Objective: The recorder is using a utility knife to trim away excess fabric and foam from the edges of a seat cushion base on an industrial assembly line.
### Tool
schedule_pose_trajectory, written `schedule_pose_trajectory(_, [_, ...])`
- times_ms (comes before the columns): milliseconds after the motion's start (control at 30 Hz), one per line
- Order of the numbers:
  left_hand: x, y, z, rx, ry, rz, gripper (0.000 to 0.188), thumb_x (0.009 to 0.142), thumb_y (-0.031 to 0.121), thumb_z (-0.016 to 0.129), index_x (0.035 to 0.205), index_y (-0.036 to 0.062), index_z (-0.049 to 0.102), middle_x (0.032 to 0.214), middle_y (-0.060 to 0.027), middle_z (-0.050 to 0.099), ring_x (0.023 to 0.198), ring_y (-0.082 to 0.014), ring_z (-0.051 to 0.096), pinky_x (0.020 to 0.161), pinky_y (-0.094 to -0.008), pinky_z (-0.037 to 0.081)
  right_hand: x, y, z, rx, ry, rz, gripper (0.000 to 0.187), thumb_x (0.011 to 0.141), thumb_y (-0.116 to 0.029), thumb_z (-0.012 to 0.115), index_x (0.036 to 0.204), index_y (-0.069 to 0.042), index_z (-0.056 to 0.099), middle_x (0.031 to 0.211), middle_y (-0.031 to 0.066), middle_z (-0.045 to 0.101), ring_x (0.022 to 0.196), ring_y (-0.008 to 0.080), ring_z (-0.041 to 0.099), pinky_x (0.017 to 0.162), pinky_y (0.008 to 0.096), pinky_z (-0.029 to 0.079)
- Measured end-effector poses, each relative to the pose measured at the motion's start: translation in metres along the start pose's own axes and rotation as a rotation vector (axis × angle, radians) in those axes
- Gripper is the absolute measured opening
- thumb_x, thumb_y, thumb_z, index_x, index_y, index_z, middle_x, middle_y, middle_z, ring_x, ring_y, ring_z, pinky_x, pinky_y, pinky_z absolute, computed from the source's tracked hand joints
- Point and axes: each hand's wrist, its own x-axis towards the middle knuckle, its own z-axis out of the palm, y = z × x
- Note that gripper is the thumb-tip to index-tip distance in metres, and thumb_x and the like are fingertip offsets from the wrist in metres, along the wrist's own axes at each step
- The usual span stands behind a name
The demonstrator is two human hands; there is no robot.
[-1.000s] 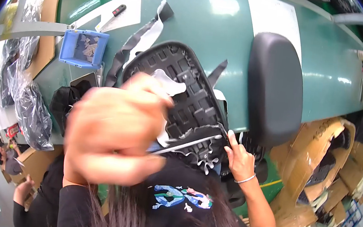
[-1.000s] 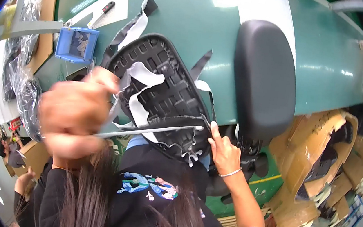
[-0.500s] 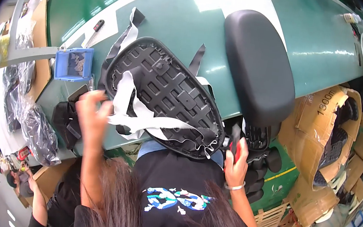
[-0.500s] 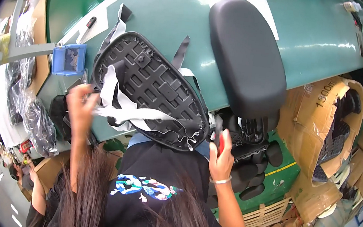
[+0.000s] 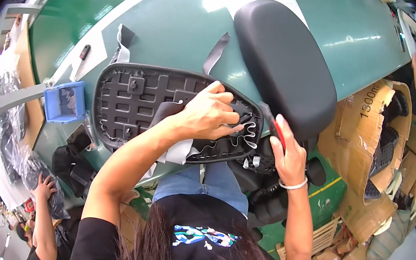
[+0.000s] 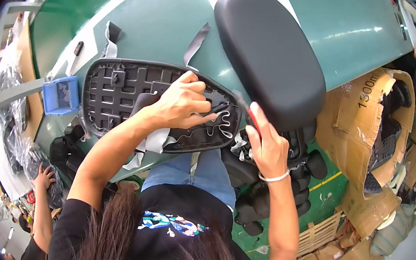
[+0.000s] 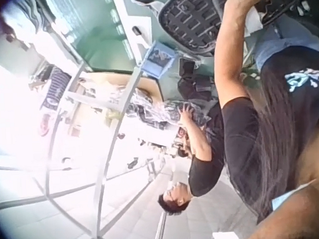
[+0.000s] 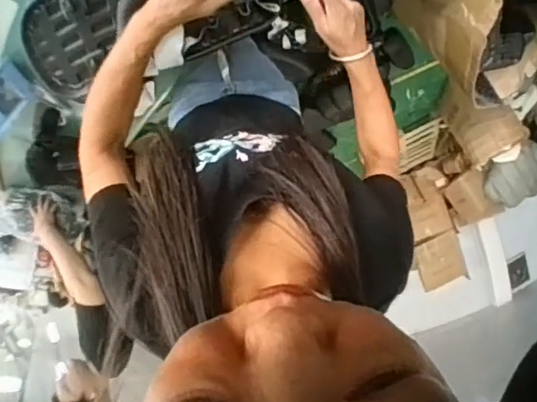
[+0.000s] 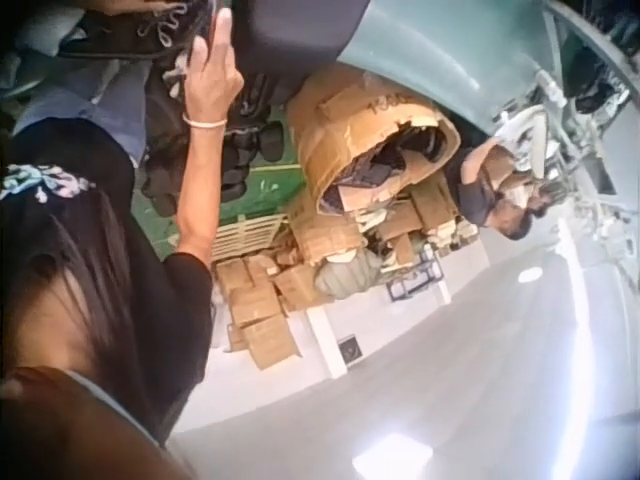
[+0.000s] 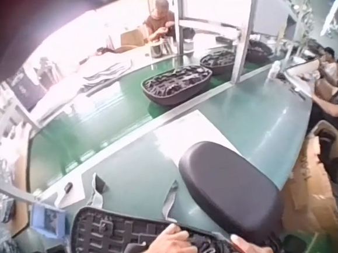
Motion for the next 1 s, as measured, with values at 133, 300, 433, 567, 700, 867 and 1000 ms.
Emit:
schedule_pose_trajectory(133, [0.007, -0.008, 0.006, -0.249, 0.146, 0.017, 0.035, 0.072, 0.018, 0.074, 0.053, 0.0075, 0.047, 0.059, -0.0015, 0.05, 0.068, -0.019, 0.05, 0.077, -0.0344, 0.037, 0.018, -0.005, -0.015, -0.282, -0.306, 0.005, 0.055, 0.087, -0.026, 0.064, 0.139, -0.021, 0.045, 0.069, 0.0102, 0.057, 0.057, 0.0323, 0.059, 0.05, 0.0393, 0.047])
schedule_pose_trajectory(300, [-0.001, -0.015, -0.016, -1.22, 0.537, -0.341, 0.025, 0.084, 0.01, 0.061, 0.062, 0.0004, 0.054, 0.078, -0.0113, 0.063, 0.075, -0.0177, 0.058, 0.069, -0.0321, 0.045, -0.027, -0.034, 0.005, -0.379, -0.227, 0.17, 0.057, 0.087, -0.021, 0.063, 0.141, -0.017, 0.043, 0.063, 0.0115, 0.05, 0.047, 0.0302, 0.054, 0.042, 0.042, 0.043])
schedule_pose_trajectory(433, [0.01, -0.016, -0.018, -1.353, 0.416, -0.4, 0.008, 0.082, 0.006, 0.058, 0.079, 0.0021, 0.052, 0.08, -0.0086, 0.057, 0.073, -0.0176, 0.055, 0.068, -0.0294, 0.046, -0.036, -0.063, 0.037, -0.233, -0.055, 0.33, 0.061, 0.087, -0.014, 0.06, 0.142, -0.009, 0.034, 0.081, 0.0194, 0.064, 0.061, 0.0402, 0.061, 0.052, 0.0465, 0.048])
schedule_pose_trajectory(567, [0.033, 0.001, -0.03, -0.006, -0.115, -0.137, 0.023, 0.065, 0.004, 0.071, 0.082, 0.0081, 0.057, 0.085, -0.0081, 0.059, 0.078, -0.023, 0.055, 0.071, -0.0307, 0.042, -0.014, -0.053, 0.009, -0.208, -0.124, 0.377, 0.052, 0.09, -0.02, 0.057, 0.14, -0.015, 0.04, 0.077, 0.0184, 0.063, 0.061, 0.0393, 0.061, 0.051, 0.0481, 0.047])
schedule_pose_trajectory(700, [0.033, -0.024, 0.009, 0.07, 0.155, -0.019, 0.018, 0.057, 0.012, 0.072, 0.066, 0.013, 0.056, 0.066, -0.0005, 0.055, 0.068, -0.0221, 0.05, 0.072, -0.0369, 0.036, -0.01, -0.06, 0.023, -0.345, -0.146, 0.375, 0.056, 0.09, -0.018, 0.056, 0.142, -0.014, 0.035, 0.069, 0.0182, 0.061, 0.058, 0.0393, 0.06, 0.052, 0.0482, 0.047])
schedule_pose_trajectory(867, [0.039, -0.023, -0.002, -0.6, 0.786, -0.407, 0.035, 0.07, 0.018, 0.081, 0.055, 0.0072, 0.051, 0.052, -0.0044, 0.046, 0.053, -0.0198, 0.041, 0.059, -0.0371, 0.035, -0.035, -0.107, 0.053, -0.326, -0.107, 0.598, 0.067, 0.089, -0.018, 0.058, 0.144, 0.0, 0.024, 0.064, 0.0227, 0.061, 0.051, 0.042, 0.057, 0.049, 0.0503, 0.045])
schedule_pose_trajectory(1000, [0.051, -0.039, -0.031, -0.331, 0.487, -0.552, 0.038, 0.088, 0.019, 0.063, 0.062, -0.0025, 0.045, 0.061, -0.0053, 0.041, 0.065, -0.0158, 0.038, 0.063, -0.0326, 0.034, -0.012, -0.106, 0.053, -0.323, -0.057, 0.555, 0.064, 0.089, -0.02, 0.057, 0.143, -0.003, 0.027, 0.062, 0.0216, 0.06, 0.051, 0.0418, 0.058, 0.049, 0.0502, 0.045])
